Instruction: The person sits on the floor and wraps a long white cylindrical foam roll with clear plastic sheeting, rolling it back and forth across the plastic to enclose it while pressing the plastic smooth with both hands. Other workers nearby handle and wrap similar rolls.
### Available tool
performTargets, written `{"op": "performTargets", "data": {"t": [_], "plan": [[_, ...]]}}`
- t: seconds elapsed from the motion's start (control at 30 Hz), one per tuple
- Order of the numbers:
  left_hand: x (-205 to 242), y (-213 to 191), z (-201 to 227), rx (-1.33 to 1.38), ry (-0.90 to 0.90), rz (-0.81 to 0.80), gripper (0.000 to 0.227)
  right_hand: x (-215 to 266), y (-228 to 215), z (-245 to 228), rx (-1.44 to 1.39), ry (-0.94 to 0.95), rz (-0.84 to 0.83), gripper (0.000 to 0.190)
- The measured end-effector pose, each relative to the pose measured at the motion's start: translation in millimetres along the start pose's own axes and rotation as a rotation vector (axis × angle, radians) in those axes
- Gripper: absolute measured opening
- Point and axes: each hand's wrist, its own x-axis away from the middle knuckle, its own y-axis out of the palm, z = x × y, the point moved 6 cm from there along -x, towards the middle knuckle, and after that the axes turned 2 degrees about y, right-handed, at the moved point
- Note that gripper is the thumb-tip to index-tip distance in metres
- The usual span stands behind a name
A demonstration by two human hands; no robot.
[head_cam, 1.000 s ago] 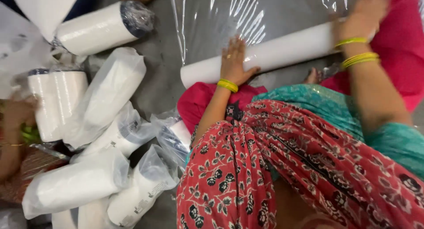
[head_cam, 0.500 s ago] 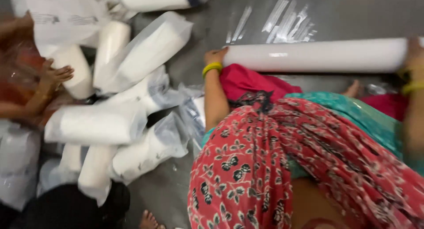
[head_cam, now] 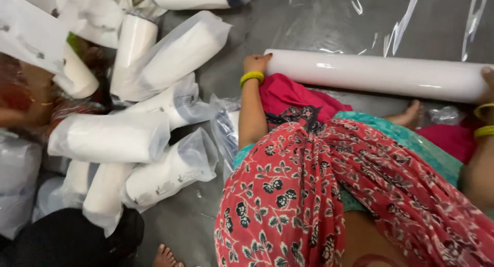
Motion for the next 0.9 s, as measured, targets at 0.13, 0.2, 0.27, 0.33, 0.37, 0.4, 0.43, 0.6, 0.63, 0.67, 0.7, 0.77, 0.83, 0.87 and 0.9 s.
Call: {"op": "performTargets", "data": {"t": [0.13,0.2,0.27,0.33,0.37,0.4,0.43,0.6,0.63,0.67,0.7,0.77,0.83,0.87,0.9], "plan": [[-9,0,-5,-0.100,-0.037,0.006,0.063,-127,-67,90,-0.031,0.103,0.115,0.082],[-13,3,-6,-0.156,-0.029,0.001,0.069,-124,-77,93,0.059,0.115,0.242,0.086],[-12,1,-3,-0.169,-0.017,0.011,0.072,-108,-86,69,0.336,-0.425,0.370,0.080],[-7,-1,0,-0.164,-0.013,-0.007,0.071,-113,-90,69,0.348,-0.454,0.396,0.079],[-5,-2,1,-0.159,-0.018,-0.017,0.071,-115,-91,69,0.364,-0.486,0.413,0.078],[-9,-1,-2,-0.162,-0.009,-0.023,0.071,-120,-93,73,0.358,-0.481,0.422,0.078],[-12,0,-6,-0.136,-0.012,-0.026,0.070,-125,-94,77,0.367,-0.493,0.412,0.071],[-5,-3,3,-0.076,-0.036,-0.057,0.066,-119,-95,87,0.226,-0.562,0.422,0.060],[-4,-5,4,-0.093,-0.051,-0.046,0.066,-118,-97,87,0.343,-0.674,0.513,0.063],[-4,-7,6,-0.105,-0.067,-0.031,0.065,-118,-97,84,0.465,-0.788,0.599,0.065],[-7,-5,3,-0.111,-0.055,-0.050,0.065,-109,-97,81,0.466,-0.772,0.618,0.065],[-12,-6,-4,-0.161,-0.030,-0.025,0.066,-98,-92,71,0.428,-0.739,0.575,0.067],[-16,-2,-8,-0.189,-0.002,-0.030,0.068,-93,-93,68,0.404,-0.718,0.557,0.067],[-19,-2,-11,-0.215,0.014,-0.022,0.069,-92,-91,66,0.380,-0.705,0.524,0.066],[-20,-1,-11,-0.217,0.022,-0.029,0.069,-92,-91,66,0.378,-0.700,0.534,0.066]]}}
